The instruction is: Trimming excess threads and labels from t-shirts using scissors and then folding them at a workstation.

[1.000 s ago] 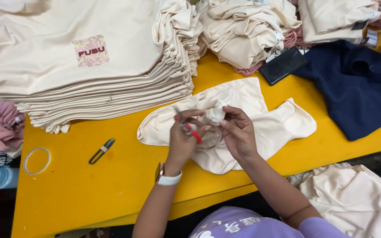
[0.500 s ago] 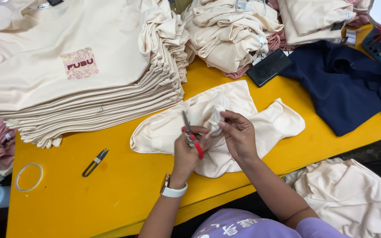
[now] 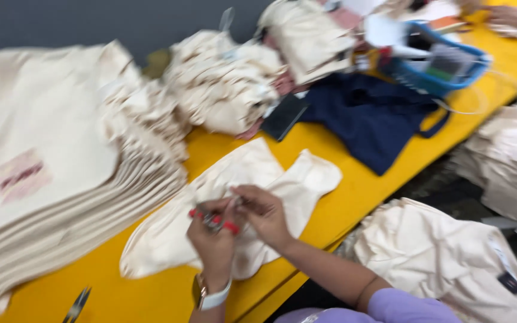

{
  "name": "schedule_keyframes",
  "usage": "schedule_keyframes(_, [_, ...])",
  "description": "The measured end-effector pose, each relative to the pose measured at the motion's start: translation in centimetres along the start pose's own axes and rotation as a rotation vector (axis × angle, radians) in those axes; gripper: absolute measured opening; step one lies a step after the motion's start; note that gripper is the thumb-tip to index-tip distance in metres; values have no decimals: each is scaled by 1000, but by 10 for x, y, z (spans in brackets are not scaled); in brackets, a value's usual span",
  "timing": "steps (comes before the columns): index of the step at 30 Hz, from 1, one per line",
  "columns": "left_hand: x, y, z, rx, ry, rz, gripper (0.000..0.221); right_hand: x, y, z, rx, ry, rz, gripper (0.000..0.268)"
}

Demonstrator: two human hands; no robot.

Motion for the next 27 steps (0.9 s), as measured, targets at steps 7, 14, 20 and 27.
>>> schedule_keyframes(7, [2, 14, -7, -43, -16, 127, 11, -13, -10, 4, 243, -20, 266, 22])
schedule_keyframes(14, [-17, 29, -24, -236, 2, -215, 16, -5, -38, -11, 685, 90, 672, 28])
schedule_keyframes(20, [-38, 23, -37, -223, -7, -233, 19, 15, -50, -24, 842, 82, 882, 26])
schedule_keyframes(27, [-40, -1, -33, -81, 80, -111, 30, 26, -11, -24, 722, 230, 623, 51])
Point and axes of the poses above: each hand's wrist, its own z-axis towards the middle knuckle, its own x-axis out of the palm, y = z × x, the point moved 5 cm from there along z, towards the middle knuckle, and after that the axes turned 6 degrees about -z, right-handed, at the moved point
